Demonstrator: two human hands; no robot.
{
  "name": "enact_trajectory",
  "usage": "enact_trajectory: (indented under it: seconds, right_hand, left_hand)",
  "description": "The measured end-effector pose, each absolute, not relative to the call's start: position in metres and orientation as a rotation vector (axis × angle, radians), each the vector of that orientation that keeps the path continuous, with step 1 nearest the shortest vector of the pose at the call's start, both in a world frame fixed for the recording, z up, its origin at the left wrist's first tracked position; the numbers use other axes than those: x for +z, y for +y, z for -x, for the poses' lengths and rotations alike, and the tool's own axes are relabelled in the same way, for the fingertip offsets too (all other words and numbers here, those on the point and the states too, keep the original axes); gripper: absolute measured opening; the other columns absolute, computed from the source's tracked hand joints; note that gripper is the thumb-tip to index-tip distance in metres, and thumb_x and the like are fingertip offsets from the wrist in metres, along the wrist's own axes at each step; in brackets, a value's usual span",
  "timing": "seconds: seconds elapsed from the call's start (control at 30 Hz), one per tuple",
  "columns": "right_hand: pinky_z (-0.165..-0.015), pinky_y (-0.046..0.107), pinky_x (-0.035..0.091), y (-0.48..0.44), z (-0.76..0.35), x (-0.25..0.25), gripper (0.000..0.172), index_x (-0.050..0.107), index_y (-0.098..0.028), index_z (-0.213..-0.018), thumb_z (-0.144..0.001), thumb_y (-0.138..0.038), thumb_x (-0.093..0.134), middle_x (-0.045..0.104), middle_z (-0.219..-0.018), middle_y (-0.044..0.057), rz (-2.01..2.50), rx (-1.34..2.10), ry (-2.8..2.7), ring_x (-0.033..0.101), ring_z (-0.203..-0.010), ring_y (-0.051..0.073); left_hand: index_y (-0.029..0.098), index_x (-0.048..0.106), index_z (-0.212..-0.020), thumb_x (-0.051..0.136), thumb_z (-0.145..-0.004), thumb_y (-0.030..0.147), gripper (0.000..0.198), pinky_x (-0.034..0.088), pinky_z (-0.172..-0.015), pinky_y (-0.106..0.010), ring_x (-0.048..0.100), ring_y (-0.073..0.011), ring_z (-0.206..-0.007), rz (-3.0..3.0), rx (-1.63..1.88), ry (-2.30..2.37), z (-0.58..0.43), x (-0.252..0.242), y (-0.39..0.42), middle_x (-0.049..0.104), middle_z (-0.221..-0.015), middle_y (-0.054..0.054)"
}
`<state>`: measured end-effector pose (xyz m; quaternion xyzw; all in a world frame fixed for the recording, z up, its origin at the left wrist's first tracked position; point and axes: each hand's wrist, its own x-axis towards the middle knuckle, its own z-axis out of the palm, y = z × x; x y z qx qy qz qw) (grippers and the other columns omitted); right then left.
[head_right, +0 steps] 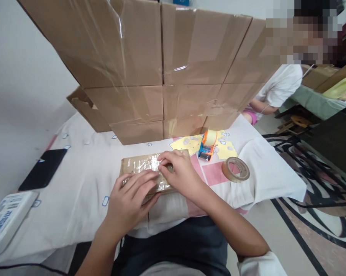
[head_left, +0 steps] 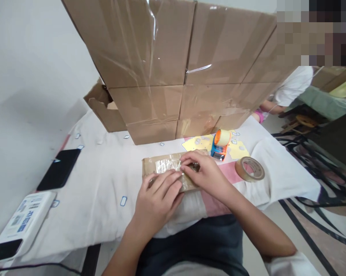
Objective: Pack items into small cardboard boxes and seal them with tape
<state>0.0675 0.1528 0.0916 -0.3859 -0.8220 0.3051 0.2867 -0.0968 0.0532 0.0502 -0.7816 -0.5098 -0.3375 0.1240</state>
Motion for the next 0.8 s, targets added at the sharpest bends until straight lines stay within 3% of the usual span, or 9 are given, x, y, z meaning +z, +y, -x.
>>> enact_trajectory:
  seconds: [0.17, 0.33, 0.7, 0.8]
  right_hand:
    - [-0.093, 0.041, 0.044, 0.153, -0.069, 0.09, 0.016, 0.065, -0.022, -0.099, -0.089, -0.01, 0.063, 0.073, -0.091, 0.003, 1.01, 0.772, -2.248, 0.066, -0.095, 0.021]
    - [-0.091, 0.039, 0.044, 0.152, -0.071, 0.088, 0.019, 0.065, -0.022, -0.102, -0.088, -0.009, 0.063, 0.072, -0.094, 0.004, 0.994, 0.708, -2.296, 0.063, -0.098, 0.022]
    - [-0.085, 0.035, 0.04, 0.157, -0.069, 0.09, 0.019, 0.062, -0.022, -0.105, -0.091, -0.01, 0.054, 0.064, -0.086, 0.002, 1.051, 0.544, -2.432, 0.056, -0.088, 0.021]
    - [-0.084, 0.037, 0.04, 0.158, -0.067, 0.094, 0.019, 0.061, -0.02, -0.107, -0.09, -0.012, 0.056, 0.065, -0.096, 0.006, 1.062, 0.422, -2.532, 0.053, -0.097, 0.025]
  left_hand:
    - [0.018, 0.062, -0.11, 0.06, -0.095, 0.022, 0.015, 0.037, -0.101, -0.043, 0.062, -0.0218, -0.125, 2.354, -0.86, -1.541, 0.094, 0.051, 0.049, 0.069, -0.134, -0.003]
    - [0.018, 0.062, -0.114, 0.06, -0.095, 0.023, 0.02, 0.037, -0.101, -0.044, 0.064, -0.0223, -0.122, 2.349, -0.828, -1.581, 0.091, 0.051, 0.049, 0.072, -0.13, -0.004]
    - [0.019, 0.063, -0.113, 0.059, -0.095, 0.023, 0.019, 0.036, -0.102, -0.045, 0.065, -0.0231, -0.121, 2.328, -0.815, -1.598, 0.086, 0.048, 0.049, 0.072, -0.128, -0.005]
    - [0.02, 0.063, -0.113, 0.059, -0.095, 0.023, 0.019, 0.037, -0.102, -0.045, 0.065, -0.0233, -0.12, 2.328, -0.808, -1.611, 0.086, 0.048, 0.048, 0.073, -0.128, -0.004]
